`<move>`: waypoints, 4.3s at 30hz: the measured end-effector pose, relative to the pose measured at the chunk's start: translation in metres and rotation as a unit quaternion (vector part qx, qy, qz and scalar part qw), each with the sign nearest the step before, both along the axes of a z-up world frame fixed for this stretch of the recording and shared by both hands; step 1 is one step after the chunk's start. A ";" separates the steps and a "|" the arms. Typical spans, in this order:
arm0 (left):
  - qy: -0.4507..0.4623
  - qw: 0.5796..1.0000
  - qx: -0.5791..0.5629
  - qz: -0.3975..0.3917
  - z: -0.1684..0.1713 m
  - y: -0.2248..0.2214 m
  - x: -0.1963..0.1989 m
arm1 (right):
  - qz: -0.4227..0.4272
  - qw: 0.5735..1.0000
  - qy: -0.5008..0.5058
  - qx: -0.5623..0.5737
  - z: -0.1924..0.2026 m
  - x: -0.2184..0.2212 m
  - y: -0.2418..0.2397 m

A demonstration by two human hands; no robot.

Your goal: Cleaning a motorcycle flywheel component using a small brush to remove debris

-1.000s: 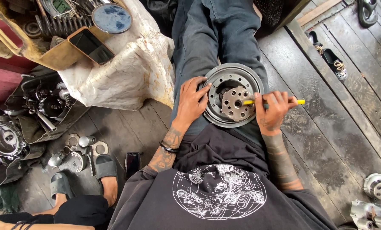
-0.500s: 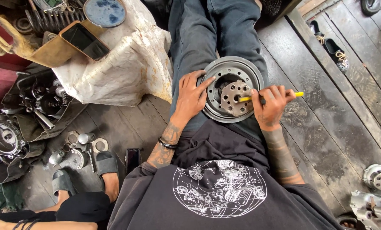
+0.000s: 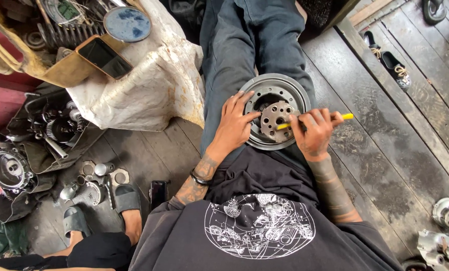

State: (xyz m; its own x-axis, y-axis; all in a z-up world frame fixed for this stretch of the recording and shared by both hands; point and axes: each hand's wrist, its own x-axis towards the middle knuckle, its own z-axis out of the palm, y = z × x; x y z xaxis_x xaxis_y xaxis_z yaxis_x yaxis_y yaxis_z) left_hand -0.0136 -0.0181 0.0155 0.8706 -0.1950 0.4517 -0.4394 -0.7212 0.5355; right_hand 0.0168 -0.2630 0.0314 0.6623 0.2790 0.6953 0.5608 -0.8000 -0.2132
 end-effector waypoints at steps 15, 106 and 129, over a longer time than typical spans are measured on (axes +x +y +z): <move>-0.001 0.999 -0.050 -0.019 -0.002 0.003 -0.005 | 0.007 1.000 -0.001 0.001 -0.024 0.008 -0.023; 0.004 0.999 -0.031 -0.022 -0.002 0.005 0.000 | 0.052 0.998 0.014 0.021 -0.010 0.002 -0.010; 0.055 0.997 -0.035 -0.048 0.006 0.010 0.001 | -0.025 0.995 0.057 0.082 -0.024 0.008 -0.015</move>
State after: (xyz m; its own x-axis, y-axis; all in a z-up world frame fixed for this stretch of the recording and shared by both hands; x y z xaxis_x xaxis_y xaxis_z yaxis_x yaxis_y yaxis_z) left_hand -0.0129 -0.0084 0.0216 0.8940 -0.2514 0.3709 -0.4413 -0.6373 0.6317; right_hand 0.0247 -0.2783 0.0072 0.7499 0.1324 0.6482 0.4855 -0.7756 -0.4033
